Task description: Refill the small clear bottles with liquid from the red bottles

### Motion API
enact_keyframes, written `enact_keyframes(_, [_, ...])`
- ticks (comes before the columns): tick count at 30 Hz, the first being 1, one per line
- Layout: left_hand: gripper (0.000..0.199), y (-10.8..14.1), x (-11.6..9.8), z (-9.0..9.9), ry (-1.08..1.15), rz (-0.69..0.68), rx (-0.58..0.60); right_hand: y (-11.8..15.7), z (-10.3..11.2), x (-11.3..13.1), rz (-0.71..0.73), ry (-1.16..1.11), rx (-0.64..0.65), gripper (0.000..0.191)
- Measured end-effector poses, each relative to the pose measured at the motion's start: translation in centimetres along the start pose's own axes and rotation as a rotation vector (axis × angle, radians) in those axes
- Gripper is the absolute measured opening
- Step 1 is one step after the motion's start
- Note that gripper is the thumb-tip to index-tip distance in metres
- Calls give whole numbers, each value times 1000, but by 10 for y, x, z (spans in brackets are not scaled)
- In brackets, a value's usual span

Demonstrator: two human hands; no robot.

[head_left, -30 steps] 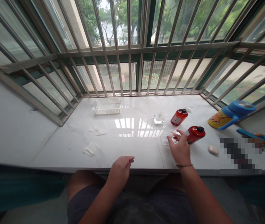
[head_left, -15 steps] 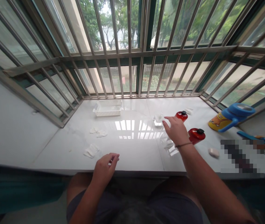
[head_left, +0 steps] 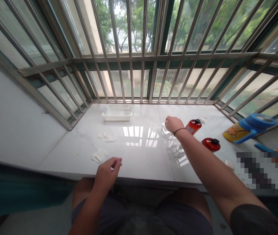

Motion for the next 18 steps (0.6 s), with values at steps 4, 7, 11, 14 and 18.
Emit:
enact_keyframes(4, [33,-2,6,-4,-50,11,7,20,-2,33,125,-48,8,33])
enact_keyframes(7, [33,-5,20,-7,-219,13,-2,37,-6,60,225,-83,26,30])
enact_keyframes(11, [28,-11,57,-7,-565,15,0,64,-13,95,356,-112,43,27])
enact_keyframes(14, [26,-13,86,-2,-749,51,51,84,-16,112,408,-110,30,26])
enact_keyframes(18, [24,-16,106,3,-782,75,62,101,-10,117,441,-117,0,30])
Point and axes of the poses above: each hand's wrist, its own y-axis away from the middle knuckle, its own z-axis out of the back of the hand, x = y × z, the point moved 5 cm from there along -y, towards the middle knuckle, and after that the axes turned 10 degrees about -x, right-handed, at the moved point
